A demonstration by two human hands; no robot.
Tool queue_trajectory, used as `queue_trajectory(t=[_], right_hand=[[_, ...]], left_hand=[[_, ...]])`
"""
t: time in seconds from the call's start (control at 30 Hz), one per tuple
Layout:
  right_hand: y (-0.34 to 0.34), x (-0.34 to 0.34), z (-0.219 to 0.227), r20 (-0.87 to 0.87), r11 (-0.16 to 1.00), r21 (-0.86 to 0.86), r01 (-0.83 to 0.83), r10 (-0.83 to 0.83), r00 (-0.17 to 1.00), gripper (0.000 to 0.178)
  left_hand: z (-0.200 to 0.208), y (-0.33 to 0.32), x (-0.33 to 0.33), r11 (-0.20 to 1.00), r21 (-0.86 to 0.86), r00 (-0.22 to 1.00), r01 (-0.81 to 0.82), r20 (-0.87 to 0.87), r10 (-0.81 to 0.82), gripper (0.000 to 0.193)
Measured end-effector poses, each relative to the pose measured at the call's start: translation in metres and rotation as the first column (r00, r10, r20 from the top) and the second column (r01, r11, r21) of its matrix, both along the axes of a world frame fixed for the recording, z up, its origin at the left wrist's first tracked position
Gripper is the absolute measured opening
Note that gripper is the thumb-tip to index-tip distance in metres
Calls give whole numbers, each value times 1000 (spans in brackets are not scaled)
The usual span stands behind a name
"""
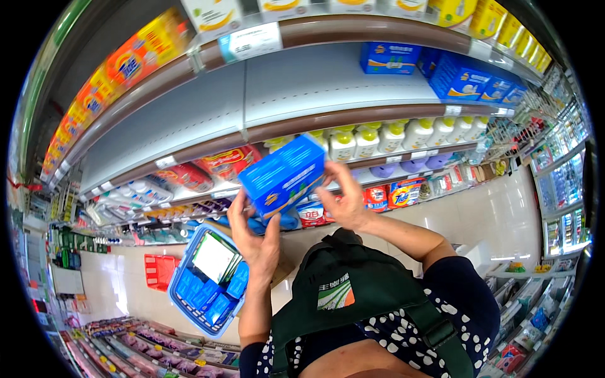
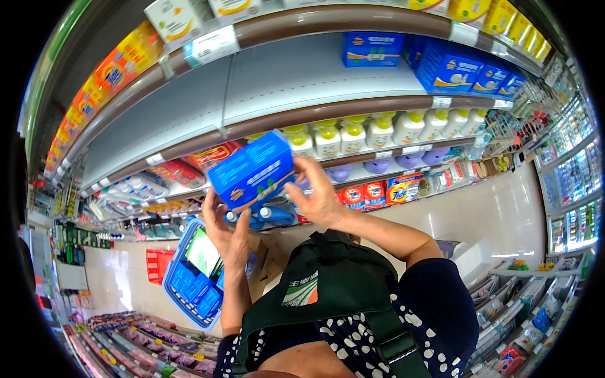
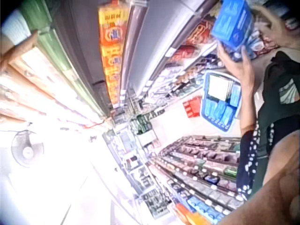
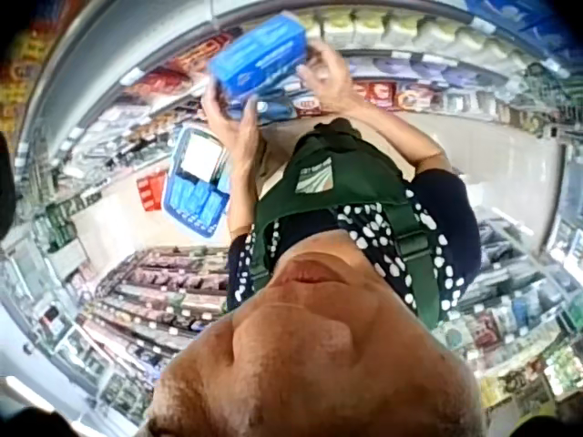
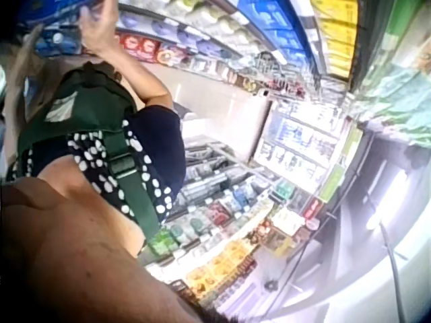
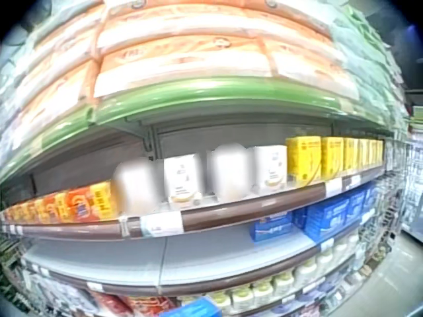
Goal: The person repeatedly picks up blue boxes from a shopping basket and places them onto a shelf in a store aisle. They handle the boxes one at a time, arranging them in a row on the shelf.
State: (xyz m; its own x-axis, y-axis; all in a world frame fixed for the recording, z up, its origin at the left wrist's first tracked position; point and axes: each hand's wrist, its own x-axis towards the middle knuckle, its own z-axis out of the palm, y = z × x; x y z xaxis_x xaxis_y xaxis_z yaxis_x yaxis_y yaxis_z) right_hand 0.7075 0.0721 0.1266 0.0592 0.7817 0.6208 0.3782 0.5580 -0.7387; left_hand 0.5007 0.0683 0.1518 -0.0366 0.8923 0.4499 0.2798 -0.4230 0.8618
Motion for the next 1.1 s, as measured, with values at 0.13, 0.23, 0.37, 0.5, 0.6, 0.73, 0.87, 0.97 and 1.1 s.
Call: queue_trajectory(t=[0.13,0.23,0.37,0.5,0.6,0.73,0.87,0.97,1.1], right_hand=[[6,80,35,56,941,223,255,-274,960,53],[23,134,53,41,908,220,357,-374,926,54],[45,188,82,89,837,286,467,-509,856,48],[53,225,80,135,786,232,573,-609,781,43],[46,233,71,240,773,113,624,-631,738,42],[44,242,64,260,778,172,605,-628,733,41],[47,242,67,257,730,277,624,-683,684,53],[51,242,72,265,751,309,583,-657,706,63],[54,243,69,240,791,264,551,-608,757,66]], left_hand=[[42,45,94,934,314,980,173,-149,-131,64],[59,76,156,905,335,965,260,-109,-237,56],[71,116,223,896,295,941,332,-37,-337,47],[69,132,264,901,197,922,387,-60,-383,38],[66,132,274,913,45,903,405,-174,-392,35],[72,149,270,901,-32,878,433,-211,-430,47],[84,189,270,965,15,906,263,-347,-242,61],[79,228,280,933,-80,923,351,-141,-359,61],[90,247,288,761,-273,808,589,167,-566,43]])
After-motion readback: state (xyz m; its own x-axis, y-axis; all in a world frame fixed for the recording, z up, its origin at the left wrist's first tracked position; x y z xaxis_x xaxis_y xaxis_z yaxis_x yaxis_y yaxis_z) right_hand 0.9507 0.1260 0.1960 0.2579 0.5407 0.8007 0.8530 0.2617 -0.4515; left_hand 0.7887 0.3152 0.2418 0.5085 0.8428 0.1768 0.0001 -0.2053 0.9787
